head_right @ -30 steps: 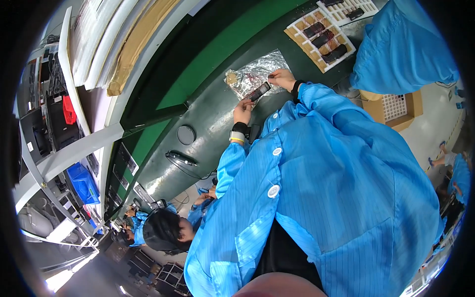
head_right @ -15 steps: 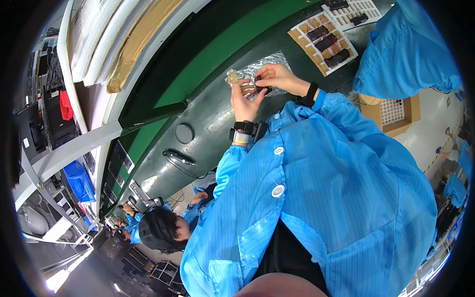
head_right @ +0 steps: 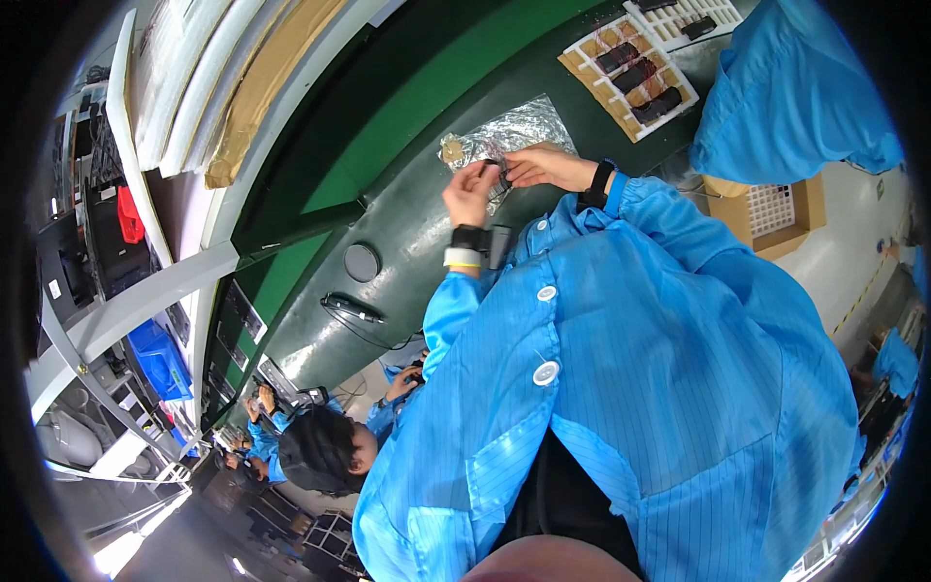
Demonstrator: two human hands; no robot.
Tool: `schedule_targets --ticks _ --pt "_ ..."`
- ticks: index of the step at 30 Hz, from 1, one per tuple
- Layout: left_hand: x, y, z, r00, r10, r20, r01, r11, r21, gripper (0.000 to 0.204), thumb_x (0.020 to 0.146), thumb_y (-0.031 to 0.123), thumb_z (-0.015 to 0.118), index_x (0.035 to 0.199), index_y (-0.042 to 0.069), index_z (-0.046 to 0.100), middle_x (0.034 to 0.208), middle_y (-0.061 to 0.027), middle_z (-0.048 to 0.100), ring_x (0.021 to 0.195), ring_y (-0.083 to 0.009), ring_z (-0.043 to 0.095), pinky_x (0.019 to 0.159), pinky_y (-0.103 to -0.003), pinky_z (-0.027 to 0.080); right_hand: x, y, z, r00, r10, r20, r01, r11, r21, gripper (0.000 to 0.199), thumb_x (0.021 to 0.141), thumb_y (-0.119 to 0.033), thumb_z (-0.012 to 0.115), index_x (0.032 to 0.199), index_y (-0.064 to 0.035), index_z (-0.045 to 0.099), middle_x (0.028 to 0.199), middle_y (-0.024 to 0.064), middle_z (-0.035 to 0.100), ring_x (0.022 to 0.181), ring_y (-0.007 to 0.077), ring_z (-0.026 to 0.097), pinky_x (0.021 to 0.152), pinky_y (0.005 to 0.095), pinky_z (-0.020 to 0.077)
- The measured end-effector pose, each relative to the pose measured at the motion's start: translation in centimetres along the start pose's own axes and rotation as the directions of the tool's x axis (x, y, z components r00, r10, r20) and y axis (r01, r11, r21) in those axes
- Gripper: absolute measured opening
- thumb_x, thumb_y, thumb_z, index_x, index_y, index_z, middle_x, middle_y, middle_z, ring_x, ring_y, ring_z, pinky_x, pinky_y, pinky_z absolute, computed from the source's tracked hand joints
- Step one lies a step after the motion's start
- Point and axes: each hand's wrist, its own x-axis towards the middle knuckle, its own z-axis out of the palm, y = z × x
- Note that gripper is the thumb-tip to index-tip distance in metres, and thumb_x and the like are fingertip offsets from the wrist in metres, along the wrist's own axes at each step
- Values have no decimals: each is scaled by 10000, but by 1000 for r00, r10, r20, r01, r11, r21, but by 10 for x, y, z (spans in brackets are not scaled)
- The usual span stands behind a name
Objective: The worker is inspecting small electronic components and placing them into organized foam trays at a factory assembly line.
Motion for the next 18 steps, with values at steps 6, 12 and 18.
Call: schedule_targets --ticks 6,12,18 --pt "-13 70 -34 967 163 196 33 683 -730 254 910 -10 629 1160 -35 594 1050 -106 659 889 -198 655 828 -309 547 -19 0 -25 995 -32 -97 22 995 -96 447 946 -382 585 1129 25 617 1047 155 676 1000 208 650 895 305 517" --pt "-55 180 -37 839 502 210 -539 713 449 278 737 -16 794 992 -5 684 955 -86 682 877 -189 659 778 -282 527 -58 -58 48 914 -130 384 245 932 -267 467 960 -350 585 1241 22 578 1086 120 662 1029 173 615 846 282 471" --pt "-69 204 -21 761 595 259 -641 627 442 313 687 -14 811 976 43 703 948 -82 662 778 -190 652 667 -281 529 -91 -99 100 782 -495 377 581 799 -155 403 956 -245 633 1260 10 565 1130 88 632 1087 130 585 894 265 471"
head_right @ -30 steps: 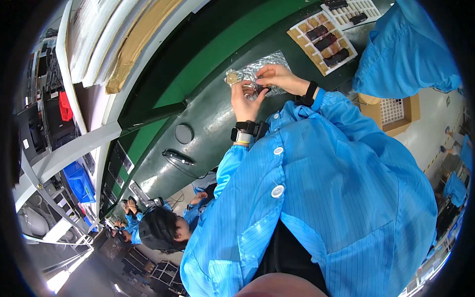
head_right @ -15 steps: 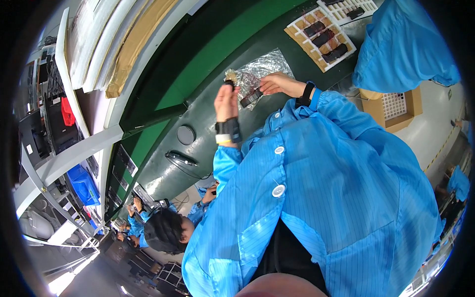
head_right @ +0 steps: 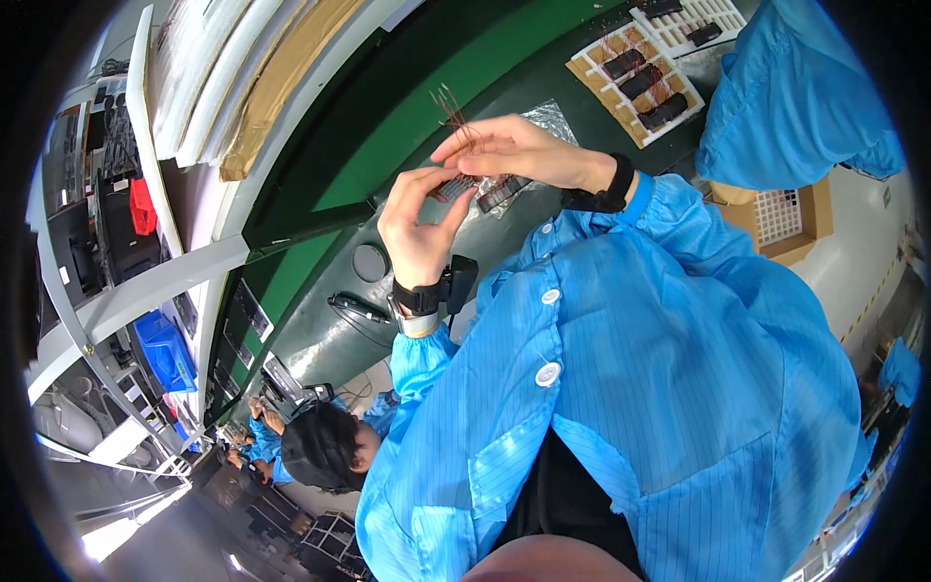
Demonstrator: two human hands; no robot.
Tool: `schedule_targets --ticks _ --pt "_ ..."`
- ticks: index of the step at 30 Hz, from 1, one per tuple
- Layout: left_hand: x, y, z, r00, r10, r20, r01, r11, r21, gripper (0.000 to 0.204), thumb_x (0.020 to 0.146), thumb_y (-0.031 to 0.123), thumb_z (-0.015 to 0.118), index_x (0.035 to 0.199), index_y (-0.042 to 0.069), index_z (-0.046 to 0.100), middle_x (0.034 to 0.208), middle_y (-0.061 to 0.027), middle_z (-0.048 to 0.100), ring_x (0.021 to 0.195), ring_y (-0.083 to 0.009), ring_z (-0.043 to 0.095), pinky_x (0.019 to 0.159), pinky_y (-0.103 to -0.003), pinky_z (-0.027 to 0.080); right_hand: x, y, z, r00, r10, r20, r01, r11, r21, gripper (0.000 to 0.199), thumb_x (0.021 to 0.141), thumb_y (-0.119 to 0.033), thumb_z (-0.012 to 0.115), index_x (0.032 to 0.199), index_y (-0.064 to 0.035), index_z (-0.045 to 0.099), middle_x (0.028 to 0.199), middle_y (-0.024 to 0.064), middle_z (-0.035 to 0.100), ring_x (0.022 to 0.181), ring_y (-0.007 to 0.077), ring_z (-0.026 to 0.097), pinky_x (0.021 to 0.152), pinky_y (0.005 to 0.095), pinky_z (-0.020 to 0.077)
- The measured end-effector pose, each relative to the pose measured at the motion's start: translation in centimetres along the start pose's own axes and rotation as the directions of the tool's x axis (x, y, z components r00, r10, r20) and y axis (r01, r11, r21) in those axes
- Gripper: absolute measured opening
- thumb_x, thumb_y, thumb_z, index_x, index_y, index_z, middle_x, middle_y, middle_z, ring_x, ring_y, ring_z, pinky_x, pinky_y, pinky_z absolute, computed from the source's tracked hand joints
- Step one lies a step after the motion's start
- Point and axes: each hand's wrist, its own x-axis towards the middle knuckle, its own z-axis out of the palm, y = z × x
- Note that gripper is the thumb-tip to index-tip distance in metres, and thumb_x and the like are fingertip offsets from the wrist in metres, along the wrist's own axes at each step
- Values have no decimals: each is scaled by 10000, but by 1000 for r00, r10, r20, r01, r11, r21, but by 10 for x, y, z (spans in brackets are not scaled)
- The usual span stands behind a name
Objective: The worker is inspecting small electronic components and placing them into organized foam trays at a factory assembly line.
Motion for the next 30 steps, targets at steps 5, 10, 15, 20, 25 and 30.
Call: schedule_targets --ticks 5,10,15,20,25,30 --pt "4 9 -5 999 -28 -25 29 1000 9 315 673 -5 826 962 35 708 907 -75 672 686 -157 623 643 -270 514 -1 -14 6 985 -100 -139 81 988 -133 137 865 -22 714 963 22 629 958 69 662 867 116 658 732 228 536" --pt "6 3 -15 998 -27 -50 30 997 66 322 669 -29 808 969 41 712 884 -71 662 690 -158 622 636 -272 513 0 -30 21 936 -246 -253 164 938 -305 98 853 2 714 919 33 649 896 67 645 818 113 657 680 229 541" --pt "23 2 -39 996 82 46 -92 959 270 295 674 -15 782 953 39 702 886 -97 648 795 -253 642 719 -340 533 2 -68 43 850 -479 -220 240 723 -648 55 815 34 725 837 29 674 845 77 635 726 106 629 630 246 524" --pt "64 16 -77 960 277 -51 -254 930 266 285 681 5 802 943 37 694 885 -83 659 785 -230 638 674 -325 523 2 -92 53 762 -555 -334 364 793 -489 254 867 84 627 1116 34 622 1052 116 632 874 130 650 723 244 548" --pt "137 46 -137 899 328 -292 -245 926 286 255 734 49 811 955 49 684 881 -57 683 685 -129 608 653 -264 498 3 -81 31 850 -415 -325 295 886 -358 366 935 -30 576 1289 18 498 1125 128 629 873 120 640 757 247 525" --pt "227 21 -171 907 281 -314 -202 944 261 284 765 99 810 1009 39 677 911 -77 705 760 -153 659 717 -273 531 0 -27 7 894 -260 -364 128 929 -349 283 934 -36 587 1208 3 530 1051 102 643 794 100 640 672 232 518"
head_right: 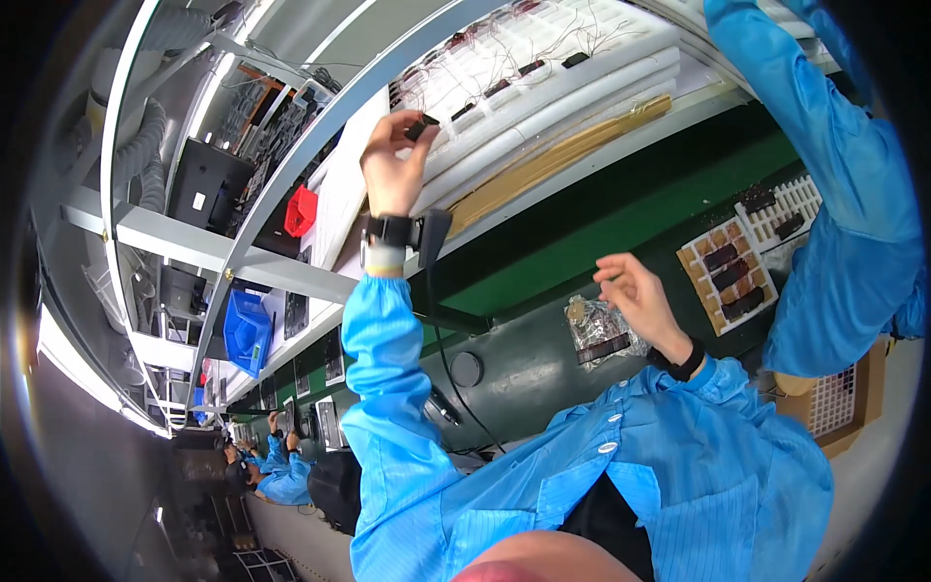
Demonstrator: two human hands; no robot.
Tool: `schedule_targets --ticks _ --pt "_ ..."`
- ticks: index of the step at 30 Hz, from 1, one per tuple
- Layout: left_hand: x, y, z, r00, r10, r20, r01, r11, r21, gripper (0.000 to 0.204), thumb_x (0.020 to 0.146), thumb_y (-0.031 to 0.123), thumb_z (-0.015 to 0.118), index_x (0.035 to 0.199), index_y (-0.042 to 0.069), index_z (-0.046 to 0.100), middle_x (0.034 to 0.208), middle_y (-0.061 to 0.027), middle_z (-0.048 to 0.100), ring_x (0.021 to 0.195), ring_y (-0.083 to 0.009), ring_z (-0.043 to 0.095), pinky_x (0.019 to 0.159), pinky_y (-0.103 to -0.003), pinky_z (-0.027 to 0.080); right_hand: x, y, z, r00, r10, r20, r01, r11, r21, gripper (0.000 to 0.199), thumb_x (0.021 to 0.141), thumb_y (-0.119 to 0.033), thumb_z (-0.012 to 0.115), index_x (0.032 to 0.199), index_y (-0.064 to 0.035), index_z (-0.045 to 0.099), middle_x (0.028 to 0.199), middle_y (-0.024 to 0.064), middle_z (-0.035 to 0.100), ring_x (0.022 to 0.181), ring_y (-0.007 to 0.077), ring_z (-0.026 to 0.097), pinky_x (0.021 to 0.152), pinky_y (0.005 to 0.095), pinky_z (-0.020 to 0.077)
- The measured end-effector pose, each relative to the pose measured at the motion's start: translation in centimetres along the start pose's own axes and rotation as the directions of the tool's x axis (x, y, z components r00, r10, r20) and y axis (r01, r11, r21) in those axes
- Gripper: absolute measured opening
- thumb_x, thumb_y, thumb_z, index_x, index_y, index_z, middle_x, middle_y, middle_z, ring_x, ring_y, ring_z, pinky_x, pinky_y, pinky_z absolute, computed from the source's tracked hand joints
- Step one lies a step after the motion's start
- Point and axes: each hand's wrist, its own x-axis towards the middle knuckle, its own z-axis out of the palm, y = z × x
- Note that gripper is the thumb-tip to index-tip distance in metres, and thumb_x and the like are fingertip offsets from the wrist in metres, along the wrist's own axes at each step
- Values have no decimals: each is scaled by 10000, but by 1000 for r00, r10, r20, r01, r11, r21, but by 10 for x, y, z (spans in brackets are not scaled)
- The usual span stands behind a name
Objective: The worker is inspecting small electronic components and placing them into organized foam trays at a factory assembly line.
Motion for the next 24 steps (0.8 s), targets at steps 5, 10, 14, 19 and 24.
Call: schedule_targets --ticks 5,10,14,19,24 --pt "16 -37 8 994 -41 102 19 978 208 251 805 124 749 1052 88 724 986 -107 730 871 -214 698 798 -315 539 -15 37 -13 997 72 -17 -73 994 -87 252 930 -40 597 1173 4 546 998 102 662 755 109 661 651 242 523" --pt "4 -32 10 991 122 62 -136 920 367 235 807 92 716 1041 88 735 980 -119 727 950 -276 681 873 -352 521 -24 51 -39 993 55 -101 -73 981 -181 229 918 -18 585 1143 7 553 951 101 668 743 121 675 623 233 519" --pt "-3 -28 4 990 120 74 -140 907 397 228 818 69 675 1037 81 735 1024 -144 714 993 -310 664 909 -374 504 -27 56 -39 990 98 -105 -114 981 -158 234 897 7 574 1131 18 556 939 104 667 730 126 664 646 241 531" --pt "-28 -15 14 995 0 100 -47 883 467 292 868 66 531 1101 60 708 1133 -177 681 1078 -332 642 954 -402 484 -22 89 -36 991 126 -41 -131 973 -189 215 859 12 579 1074 -5 580 882 65 667 735 127 660 654 259 523" --pt "-39 -17 35 988 104 113 -148 849 507 430 921 166 544 1327 22 546 1290 -213 593 1205 -347 565 1030 -422 417 -15 216 -80 994 108 0 -101 932 -347 64 813 -77 593 851 -33 619 719 92 635 686 167 638 598 327 486"
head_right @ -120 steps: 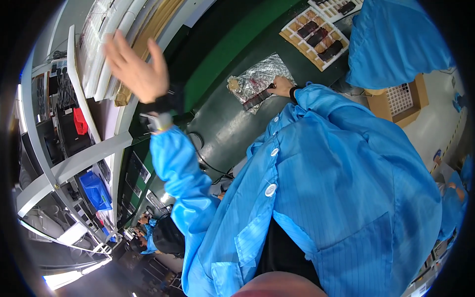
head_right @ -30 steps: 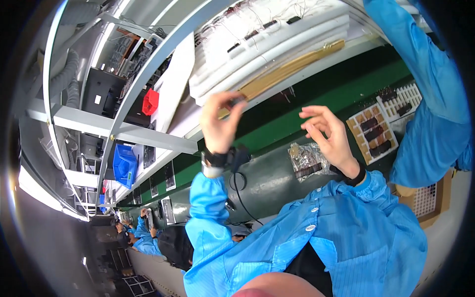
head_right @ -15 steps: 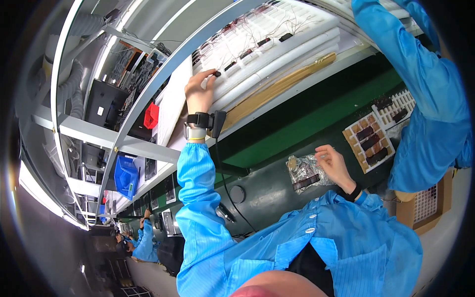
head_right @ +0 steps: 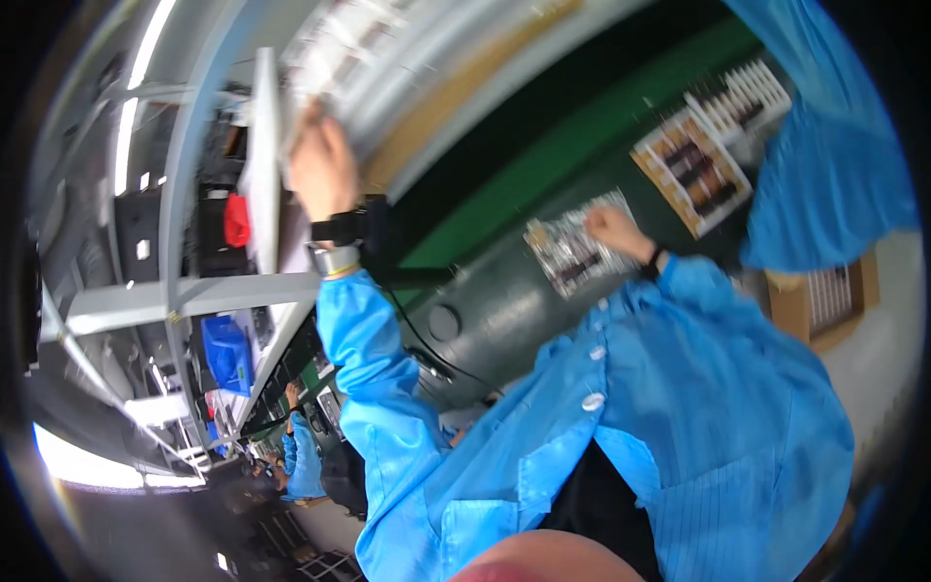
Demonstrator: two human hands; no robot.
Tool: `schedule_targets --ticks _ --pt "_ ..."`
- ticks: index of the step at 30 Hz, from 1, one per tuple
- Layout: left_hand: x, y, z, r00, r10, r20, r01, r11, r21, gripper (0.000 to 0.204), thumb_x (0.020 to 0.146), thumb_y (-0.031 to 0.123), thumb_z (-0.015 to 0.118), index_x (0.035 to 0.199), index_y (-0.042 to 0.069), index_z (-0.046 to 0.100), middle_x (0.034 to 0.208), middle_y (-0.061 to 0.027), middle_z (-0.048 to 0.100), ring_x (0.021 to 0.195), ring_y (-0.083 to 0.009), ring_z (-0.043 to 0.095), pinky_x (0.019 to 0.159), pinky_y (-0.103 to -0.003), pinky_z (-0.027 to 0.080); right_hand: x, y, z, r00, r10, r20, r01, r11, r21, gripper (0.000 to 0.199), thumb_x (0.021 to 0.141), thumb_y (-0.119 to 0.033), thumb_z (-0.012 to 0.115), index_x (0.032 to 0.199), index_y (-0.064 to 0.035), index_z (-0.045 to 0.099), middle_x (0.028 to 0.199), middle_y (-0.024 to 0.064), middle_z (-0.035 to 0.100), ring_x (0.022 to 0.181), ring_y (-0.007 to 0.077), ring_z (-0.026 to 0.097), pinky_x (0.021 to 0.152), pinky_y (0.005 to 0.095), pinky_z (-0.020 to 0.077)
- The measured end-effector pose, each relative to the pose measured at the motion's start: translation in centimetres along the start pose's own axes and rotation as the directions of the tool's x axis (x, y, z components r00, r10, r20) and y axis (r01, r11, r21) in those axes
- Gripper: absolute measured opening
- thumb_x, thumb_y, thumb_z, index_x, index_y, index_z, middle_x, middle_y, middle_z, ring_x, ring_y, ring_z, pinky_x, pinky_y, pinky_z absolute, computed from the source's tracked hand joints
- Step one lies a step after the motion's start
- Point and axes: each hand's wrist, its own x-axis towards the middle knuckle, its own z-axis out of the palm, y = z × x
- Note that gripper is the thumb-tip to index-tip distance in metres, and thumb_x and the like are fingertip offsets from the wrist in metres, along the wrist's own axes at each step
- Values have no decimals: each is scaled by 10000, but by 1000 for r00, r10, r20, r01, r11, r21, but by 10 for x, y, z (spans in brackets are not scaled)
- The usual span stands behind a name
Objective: The worker is inspecting small electronic components and placing them into organized foam trays at a factory assembly line.
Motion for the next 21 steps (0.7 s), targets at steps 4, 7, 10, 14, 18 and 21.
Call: schedule_targets --ticks 4,7,10,14,18,21 --pt "-56 44 -7 969 127 -210 -137 990 -32 483 876 85 597 1331 -37 491 1379 -204 512 1281 -377 458 1064 -481 325 -8 55 18 939 342 -29 -341 918 -202 162 730 -177 617 782 -49 702 776 160 700 751 321 679 693 397 530" --pt "-153 72 37 992 -1 -126 -44 933 -358 353 814 9 583 1166 -12 590 1221 -168 603 1161 -372 528 1009 -480 375 -30 68 30 880 471 53 -451 866 -216 176 750 -161 624 840 -36 708 797 141 706 740 271 688 702 364 539" --pt "-263 112 108 947 -102 303 228 880 -416 373 768 34 618 1139 13 591 1109 -175 599 1039 -388 523 928 -476 411 -40 73 30 894 445 46 -421 871 -254 191 775 -157 634 880 -6 685 808 139 705 747 242 686 697 345 535" --pt "-408 143 189 766 -201 611 437 859 -266 432 723 136 719 1122 31 588 1033 -165 607 1042 -384 535 914 -476 423 -46 89 38 926 376 -29 -362 864 -349 247 775 -178 677 934 12 672 839 148 702 808 259 686 747 359 535" --pt "-413 132 205 709 -305 635 541 814 -212 491 672 102 782 1128 58 604 1037 -146 626 1039 -366 555 933 -451 446 -28 79 55 889 458 17 -414 819 -397 325 756 -247 753 949 2 673 857 163 699 822 283 682 761 362 537" --pt "-411 126 215 649 -293 702 586 781 -216 481 651 83 807 1100 81 634 1036 -142 632 1041 -351 564 929 -434 464 -20 77 64 875 483 30 -422 793 -439 379 719 -335 793 887 -14 683 866 155 698 821 297 676 747 359 533"
